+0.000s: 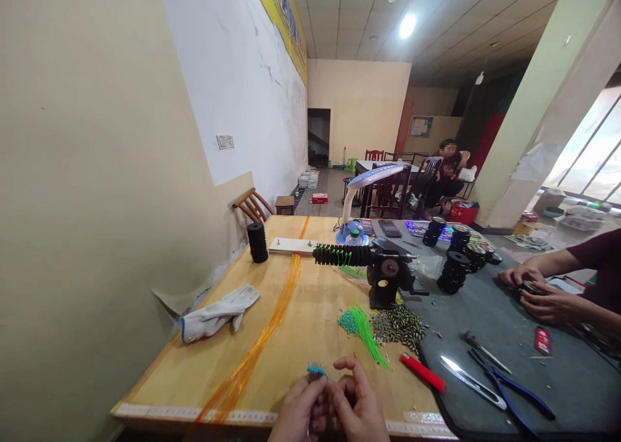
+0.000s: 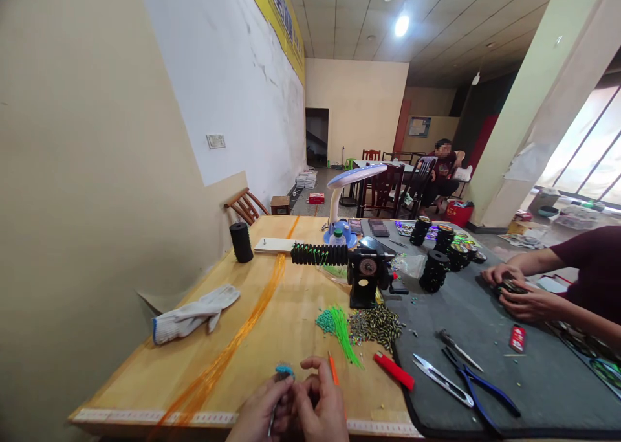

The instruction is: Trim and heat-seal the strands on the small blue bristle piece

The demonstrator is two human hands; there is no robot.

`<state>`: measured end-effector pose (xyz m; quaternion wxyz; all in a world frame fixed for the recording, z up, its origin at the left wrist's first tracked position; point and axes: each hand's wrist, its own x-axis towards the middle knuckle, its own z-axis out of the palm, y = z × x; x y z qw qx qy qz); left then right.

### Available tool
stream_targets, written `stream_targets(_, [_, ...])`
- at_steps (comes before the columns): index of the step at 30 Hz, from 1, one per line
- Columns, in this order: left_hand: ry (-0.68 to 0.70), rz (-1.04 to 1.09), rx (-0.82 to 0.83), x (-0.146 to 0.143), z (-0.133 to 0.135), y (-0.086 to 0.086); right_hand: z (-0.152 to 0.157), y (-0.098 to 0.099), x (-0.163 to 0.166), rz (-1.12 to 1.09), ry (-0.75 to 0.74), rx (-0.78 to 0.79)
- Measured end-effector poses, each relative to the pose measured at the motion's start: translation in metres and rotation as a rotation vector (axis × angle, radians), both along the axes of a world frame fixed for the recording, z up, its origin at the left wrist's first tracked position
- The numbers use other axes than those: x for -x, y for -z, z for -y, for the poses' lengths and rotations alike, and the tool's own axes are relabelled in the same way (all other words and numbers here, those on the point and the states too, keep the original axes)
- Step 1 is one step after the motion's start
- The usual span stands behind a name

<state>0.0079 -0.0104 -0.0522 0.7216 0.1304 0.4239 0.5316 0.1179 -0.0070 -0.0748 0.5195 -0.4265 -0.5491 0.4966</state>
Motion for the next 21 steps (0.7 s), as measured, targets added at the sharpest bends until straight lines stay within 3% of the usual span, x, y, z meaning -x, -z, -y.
stream_targets(10, [0.036, -0.06, -0.094, -0.001, 0.003, 0.005, 0.0, 0.002, 0.0, 0.002, 0.041, -0.039])
stream_targets(14, [0.085, -0.145, -0.166, 0.002, 0.005, 0.004, -0.001, -0.008, -0.002, -0.063, -0.066, 0.02])
stream_targets(21, [0.003, -0.312, -0.234, 0.004, 0.0, 0.01, -0.005, -0.022, -0.008, -0.112, -0.144, 0.123])
